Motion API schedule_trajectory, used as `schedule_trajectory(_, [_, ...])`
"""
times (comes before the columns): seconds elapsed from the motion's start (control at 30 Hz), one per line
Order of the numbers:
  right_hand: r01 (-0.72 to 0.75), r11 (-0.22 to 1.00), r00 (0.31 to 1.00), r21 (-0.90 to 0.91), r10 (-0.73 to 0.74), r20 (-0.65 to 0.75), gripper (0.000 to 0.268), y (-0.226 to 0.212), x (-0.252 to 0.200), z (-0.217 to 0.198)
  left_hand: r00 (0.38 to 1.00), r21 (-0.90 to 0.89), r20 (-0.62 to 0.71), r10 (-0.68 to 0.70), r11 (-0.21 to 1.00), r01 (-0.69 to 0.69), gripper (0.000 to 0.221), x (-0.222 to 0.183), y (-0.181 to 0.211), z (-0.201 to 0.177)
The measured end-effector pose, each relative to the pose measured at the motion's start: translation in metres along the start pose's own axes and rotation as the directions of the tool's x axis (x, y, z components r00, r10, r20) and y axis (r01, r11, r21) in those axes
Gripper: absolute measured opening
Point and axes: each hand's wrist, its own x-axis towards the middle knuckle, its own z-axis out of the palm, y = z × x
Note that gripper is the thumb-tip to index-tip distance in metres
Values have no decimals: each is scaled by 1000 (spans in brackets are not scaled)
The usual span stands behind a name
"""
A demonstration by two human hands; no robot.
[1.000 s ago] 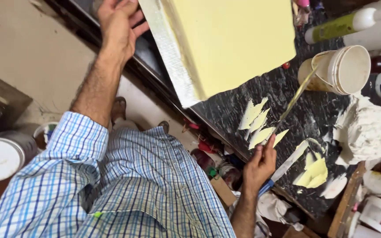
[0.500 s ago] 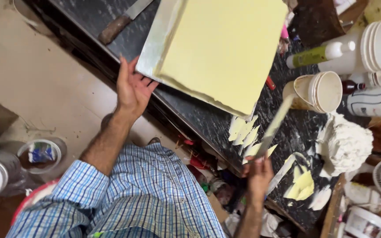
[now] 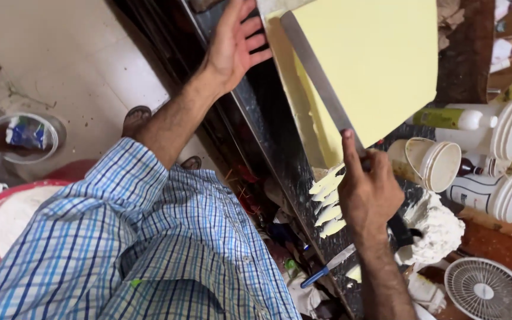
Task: Icing and smoothing the sides of a large rectangular cake.
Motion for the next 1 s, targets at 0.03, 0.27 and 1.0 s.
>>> schedule_trajectory(0.03, [34,999,999,-42,-34,1,52,4,0,2,1000,28,-9,-14,1000,14,109,3,-5,-4])
schedule_trajectory(0.27, [125,990,992,-60,-123,38,50,26,-63,12,998,16,63,1,1000,-2,101,24,-25,-29])
schedule_trajectory(1.0, [-964,-261,-148,43,667,730,38,-157,-201,133,763,73,11,-646,762,643,117,-101,-30,81])
